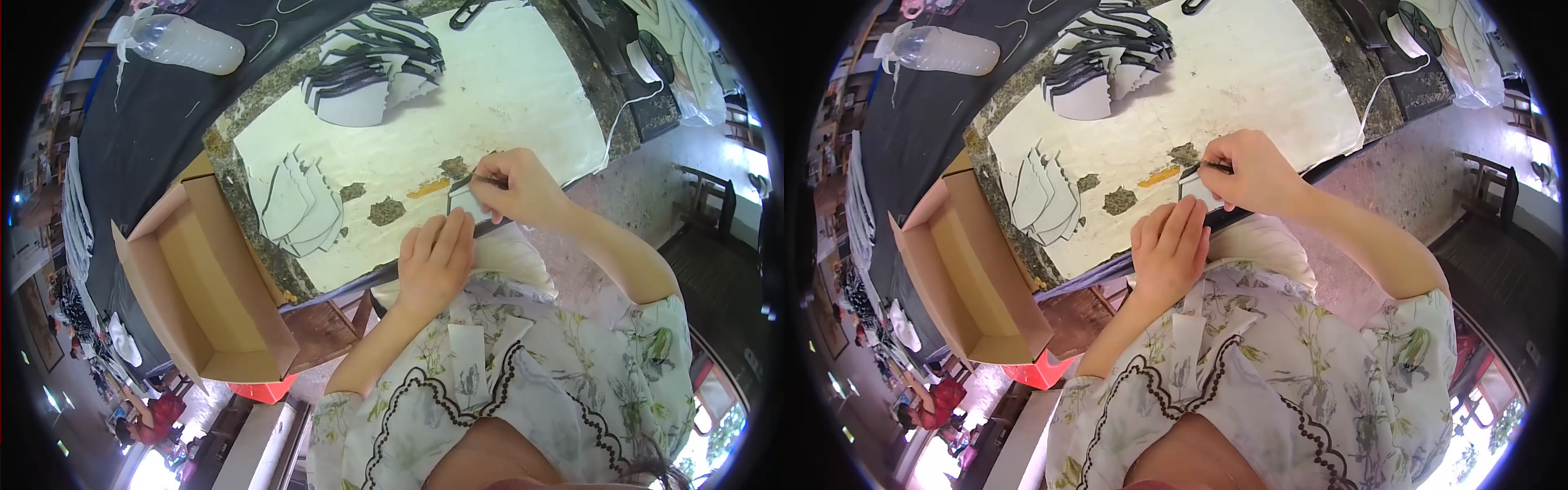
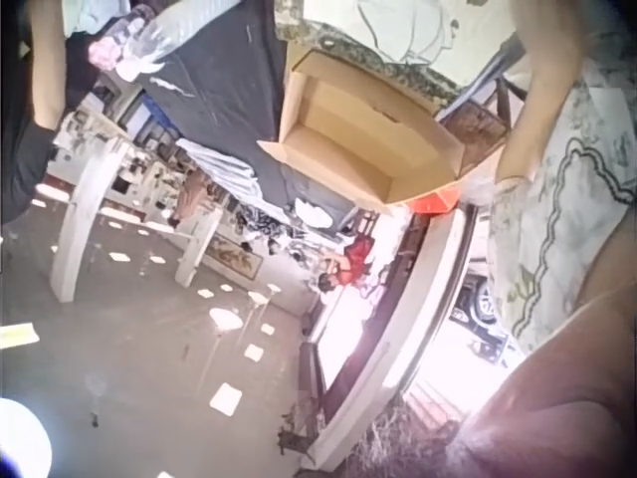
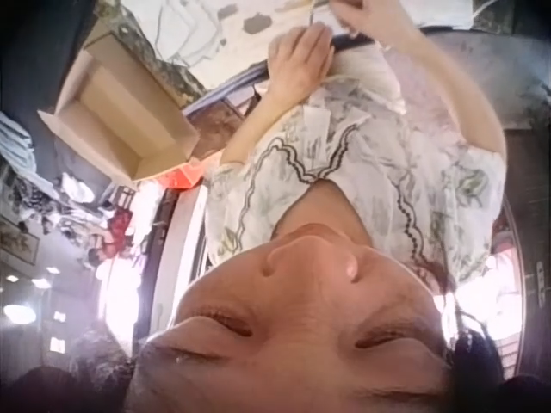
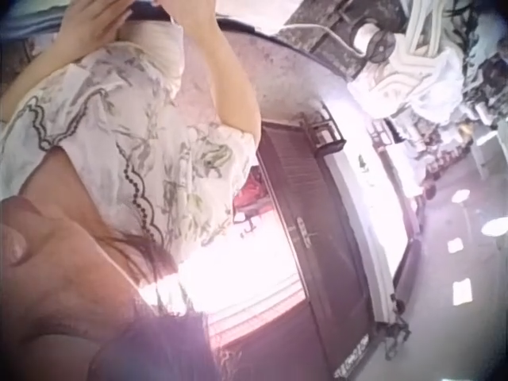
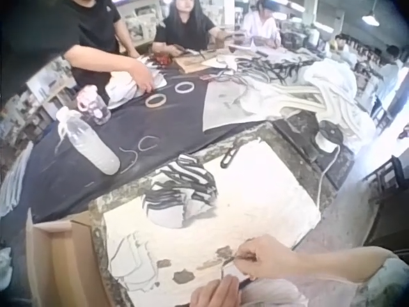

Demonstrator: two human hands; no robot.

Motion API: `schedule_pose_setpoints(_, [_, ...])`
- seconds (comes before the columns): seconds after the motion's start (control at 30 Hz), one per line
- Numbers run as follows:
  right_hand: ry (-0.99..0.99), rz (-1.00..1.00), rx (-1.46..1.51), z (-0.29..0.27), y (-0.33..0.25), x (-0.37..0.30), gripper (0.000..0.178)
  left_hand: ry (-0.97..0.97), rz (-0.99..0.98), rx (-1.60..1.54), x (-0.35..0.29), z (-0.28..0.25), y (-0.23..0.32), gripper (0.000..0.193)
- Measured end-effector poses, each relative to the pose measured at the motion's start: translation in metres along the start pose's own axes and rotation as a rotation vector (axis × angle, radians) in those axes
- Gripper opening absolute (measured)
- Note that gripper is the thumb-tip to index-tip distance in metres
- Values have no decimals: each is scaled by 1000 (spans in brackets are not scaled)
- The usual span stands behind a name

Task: Trimming excess material or threads from shoe components using a small pair of snips at a workbench.

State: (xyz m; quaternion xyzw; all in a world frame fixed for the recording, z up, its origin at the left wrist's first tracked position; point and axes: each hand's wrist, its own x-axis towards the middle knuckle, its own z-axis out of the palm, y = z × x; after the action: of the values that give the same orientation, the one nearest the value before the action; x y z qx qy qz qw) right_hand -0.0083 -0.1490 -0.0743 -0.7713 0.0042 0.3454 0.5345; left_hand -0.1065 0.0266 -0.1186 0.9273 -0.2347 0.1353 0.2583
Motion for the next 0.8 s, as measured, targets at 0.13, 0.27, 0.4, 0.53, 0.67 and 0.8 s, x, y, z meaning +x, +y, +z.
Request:
schedule_pose_setpoints(0.13, [90, -10, 33, 3, 6, -1, 15, -4, 0, -25, 2, 2, -2, 38])
schedule_pose_setpoints(0.27, [118, -40, 10, 4, 6, 0, 15, 6, -15, -22, 3, 0, -1, 37])
schedule_pose_setpoints(0.4, [115, -47, -4, 4, 7, 0, 15, 16, -54, -37, 4, 2, 0, 41])
schedule_pose_setpoints(0.53, [122, -79, -68, 3, 5, 0, 14, -27, -108, -23, 11, 2, 2, 47])
schedule_pose_setpoints(0.67, [127, -93, -73, 0, 6, -1, 13, -50, -79, 71, 16, 2, 4, 43])
schedule_pose_setpoints(0.8, [112, -135, -280, -15, 6, -5, 16, -37, -155, 18, 18, 3, 4, 42])
